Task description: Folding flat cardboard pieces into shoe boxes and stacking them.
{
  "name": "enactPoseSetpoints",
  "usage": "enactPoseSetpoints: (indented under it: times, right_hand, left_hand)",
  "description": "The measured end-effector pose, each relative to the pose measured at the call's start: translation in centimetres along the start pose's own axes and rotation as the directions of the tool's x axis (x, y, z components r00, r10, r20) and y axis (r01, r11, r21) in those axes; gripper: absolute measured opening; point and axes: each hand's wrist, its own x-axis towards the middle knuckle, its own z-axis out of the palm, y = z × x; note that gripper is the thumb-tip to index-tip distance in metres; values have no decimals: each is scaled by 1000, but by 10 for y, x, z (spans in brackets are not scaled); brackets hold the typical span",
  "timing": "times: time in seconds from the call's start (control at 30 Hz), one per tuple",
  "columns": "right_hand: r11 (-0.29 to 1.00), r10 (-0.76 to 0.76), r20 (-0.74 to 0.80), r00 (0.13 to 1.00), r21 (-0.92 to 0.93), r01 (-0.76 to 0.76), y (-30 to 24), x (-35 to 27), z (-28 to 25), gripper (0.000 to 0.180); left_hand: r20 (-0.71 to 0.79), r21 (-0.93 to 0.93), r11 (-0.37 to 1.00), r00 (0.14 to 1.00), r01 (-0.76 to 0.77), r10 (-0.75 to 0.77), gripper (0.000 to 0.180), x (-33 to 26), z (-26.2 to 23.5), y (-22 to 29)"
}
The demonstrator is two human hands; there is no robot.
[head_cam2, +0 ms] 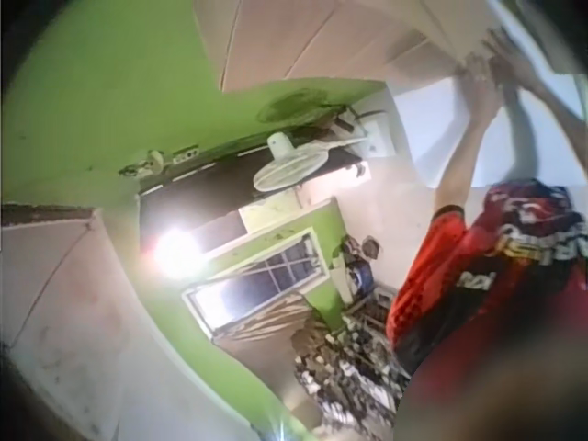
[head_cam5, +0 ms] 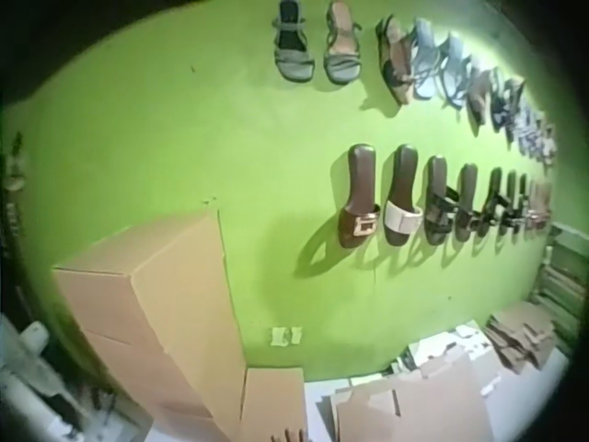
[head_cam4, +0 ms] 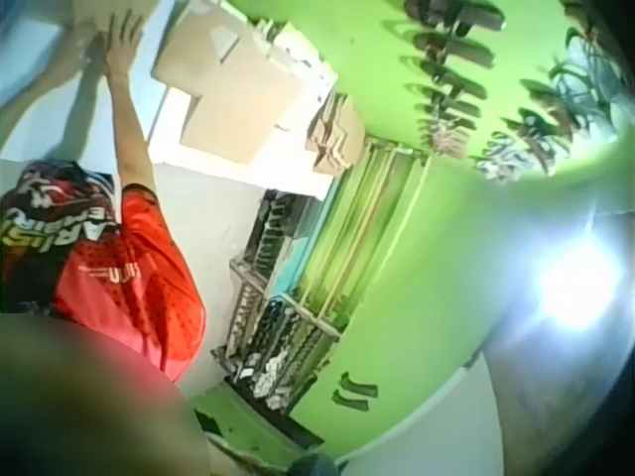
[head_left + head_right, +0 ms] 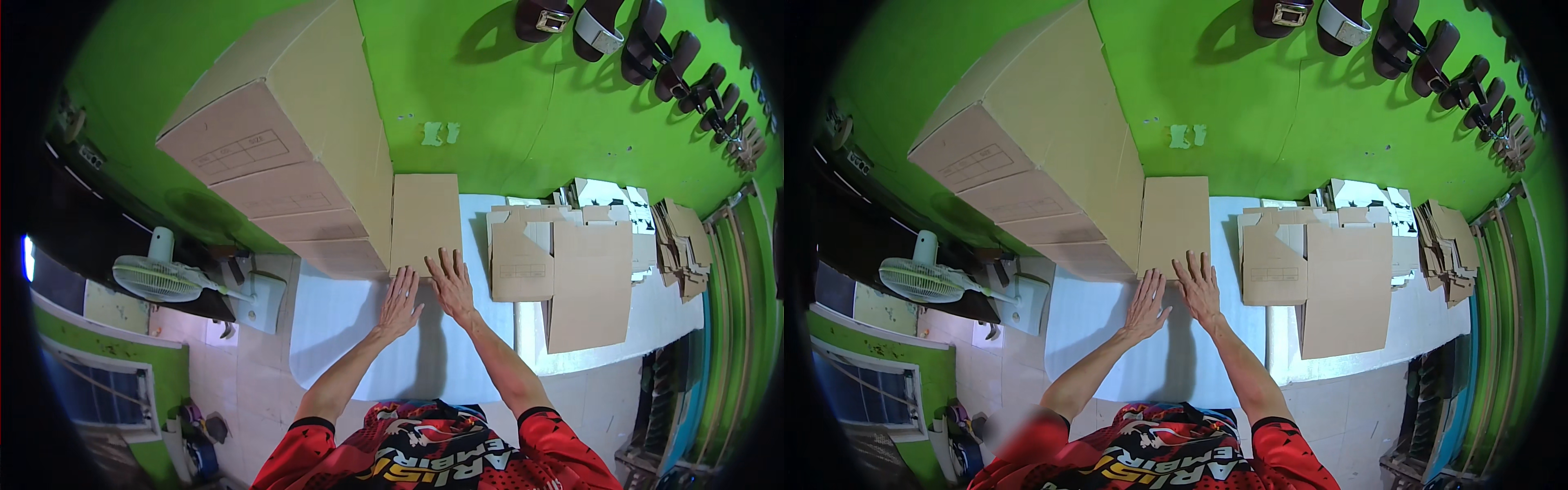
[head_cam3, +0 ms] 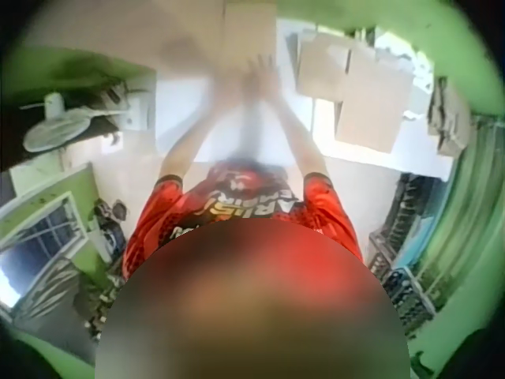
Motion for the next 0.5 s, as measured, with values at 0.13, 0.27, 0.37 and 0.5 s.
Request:
enactPoseSetpoints:
  times: [0.13,0.27,0.37,0.5]
  right_hand:
    - [1000,18,18,1000,-7,-18,0,9,2,66]
    - [1000,11,52,999,-8,-11,-1,10,4,67]
    - [999,31,19,999,-28,-31,3,7,9,63]
    - [999,25,21,999,-23,-25,6,7,14,70]
  left_hand:
    - [9,-9,1000,1000,-9,9,90,7,-3,-7]
    - [22,4,999,999,-31,31,89,5,-4,-11]
    - [25,-21,1000,1000,-6,6,91,6,-1,-6]
    - [46,8,1000,999,-4,4,95,7,9,-11]
